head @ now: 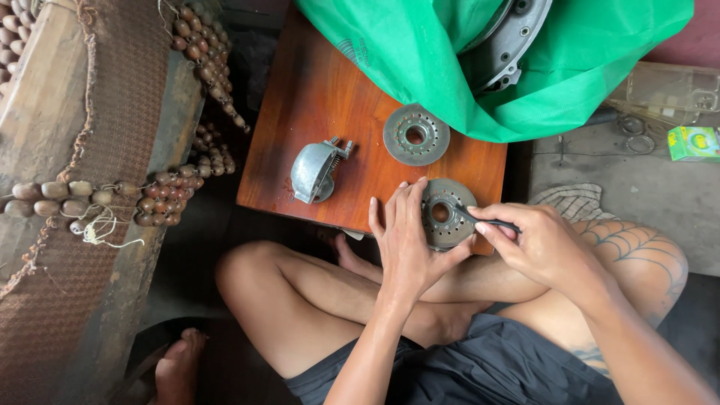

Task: Cleaning residue and debris from motorcycle clutch plates using a small metal pick.

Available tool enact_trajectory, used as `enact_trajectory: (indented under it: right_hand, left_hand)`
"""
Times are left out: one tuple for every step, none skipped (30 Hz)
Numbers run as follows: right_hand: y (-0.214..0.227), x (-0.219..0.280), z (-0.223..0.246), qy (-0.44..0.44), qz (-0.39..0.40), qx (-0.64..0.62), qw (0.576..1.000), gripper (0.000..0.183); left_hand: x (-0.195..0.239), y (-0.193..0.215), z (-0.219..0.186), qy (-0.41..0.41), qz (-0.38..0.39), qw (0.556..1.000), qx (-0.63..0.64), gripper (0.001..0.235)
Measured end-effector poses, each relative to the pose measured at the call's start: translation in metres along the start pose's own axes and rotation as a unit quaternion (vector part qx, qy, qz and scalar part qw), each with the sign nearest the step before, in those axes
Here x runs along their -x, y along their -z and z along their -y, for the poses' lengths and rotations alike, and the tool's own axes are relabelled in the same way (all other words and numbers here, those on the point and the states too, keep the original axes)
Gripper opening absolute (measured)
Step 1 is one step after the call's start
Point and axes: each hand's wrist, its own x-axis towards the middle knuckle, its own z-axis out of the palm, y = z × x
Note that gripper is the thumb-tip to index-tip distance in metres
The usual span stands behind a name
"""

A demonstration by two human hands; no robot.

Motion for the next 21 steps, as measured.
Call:
enact_trajectory:
  right_hand:
    - [0.000,0.000,0.000,0.004,-0.013,0.012,1.000,0.027]
    - [0.000,0.000,0.000,0.007,-0.027,0.025,0.999,0.026]
    - [0.000,0.003,-0.001,0.005,-0.029,0.025,0.999,0.026]
    - [0.000,0.005,-0.001,0.015,-0.021,0.011,1.000,0.028]
    - [-0.001,0.007,-0.001,0.025,-0.012,-0.003,1.000,0.030]
    - [-0.001,0.006,0.000,0.025,-0.012,-0.003,1.000,0.030]
    - [-0.002,0.006,0.000,0.024,-0.020,0.004,1.000,0.028]
    - [-0.002,0.006,0.000,0.022,-0.029,0.011,0.999,0.027]
    - [-0.002,0.008,-0.004,0.021,-0.030,0.011,0.999,0.027]
    - [-0.003,0.009,-0.006,0.050,-0.020,0.013,0.998,0.022]
    - [-0.004,0.010,-0.009,0.078,-0.009,0.014,0.997,0.018]
    - [-0.004,0.010,-0.012,0.077,-0.008,0.013,0.997,0.018]
    - [-0.003,0.010,-0.014,0.079,-0.017,0.028,0.996,0.018]
    - [-0.002,0.009,-0.017,0.080,-0.027,0.045,0.995,0.017]
    - [-0.004,0.011,-0.015,0.079,-0.027,0.045,0.996,0.017]
    - [-0.005,0.012,-0.013,0.085,-0.030,0.054,0.994,0.017]
    - [-0.007,0.014,-0.010,0.090,-0.032,0.064,0.993,0.018]
    - [-0.007,0.014,-0.012,0.090,-0.031,0.063,0.993,0.018]
    - [-0.007,0.015,-0.014,0.092,-0.031,0.069,0.993,0.016]
    - [-0.007,0.015,-0.016,0.094,-0.033,0.077,0.992,0.015]
    - [-0.007,0.015,-0.014,0.093,-0.033,0.077,0.992,0.015]
  left_hand:
    - [0.000,0.000,0.000,-0.003,-0.007,1.000,-0.006,0.096]
    - [-0.001,-0.001,-0.001,-0.008,-0.014,1.000,-0.011,0.096]
    - [0.000,-0.001,-0.002,-0.009,-0.012,1.000,-0.010,0.096]
    - [0.000,-0.001,-0.002,-0.005,-0.010,1.000,-0.011,0.096]
    - [0.000,0.000,-0.003,0.000,-0.007,1.000,-0.011,0.096]
    - [0.000,0.000,-0.003,0.000,-0.007,1.000,-0.012,0.096]
    - [0.000,0.000,-0.002,-0.001,-0.008,1.000,-0.013,0.096]
    - [0.000,0.000,-0.002,-0.003,-0.008,1.000,-0.013,0.096]
    - [0.000,-0.002,-0.001,-0.004,-0.008,1.000,-0.013,0.096]
    - [0.001,-0.002,0.001,0.018,0.017,1.000,0.009,0.102]
    - [0.001,-0.002,0.003,0.039,0.041,0.998,0.031,0.107]
    - [0.002,-0.002,0.004,0.040,0.042,0.998,0.030,0.107]
    - [0.002,-0.003,0.004,0.040,0.040,0.998,0.029,0.107]
    - [0.001,-0.004,0.004,0.038,0.038,0.998,0.029,0.108]
    - [0.002,-0.004,0.003,0.037,0.040,0.998,0.030,0.108]
    - [0.001,-0.004,0.002,0.038,0.040,0.998,0.027,0.109]
    - [0.001,-0.004,0.002,0.038,0.040,0.998,0.025,0.110]
    - [0.003,-0.006,0.007,0.039,0.040,0.998,0.024,0.110]
    - [0.004,-0.008,0.011,0.031,0.051,0.998,-0.006,0.115]
    - [0.005,-0.011,0.016,0.022,0.062,0.997,-0.033,0.121]
    - [0.004,-0.012,0.014,0.021,0.062,0.997,-0.033,0.121]
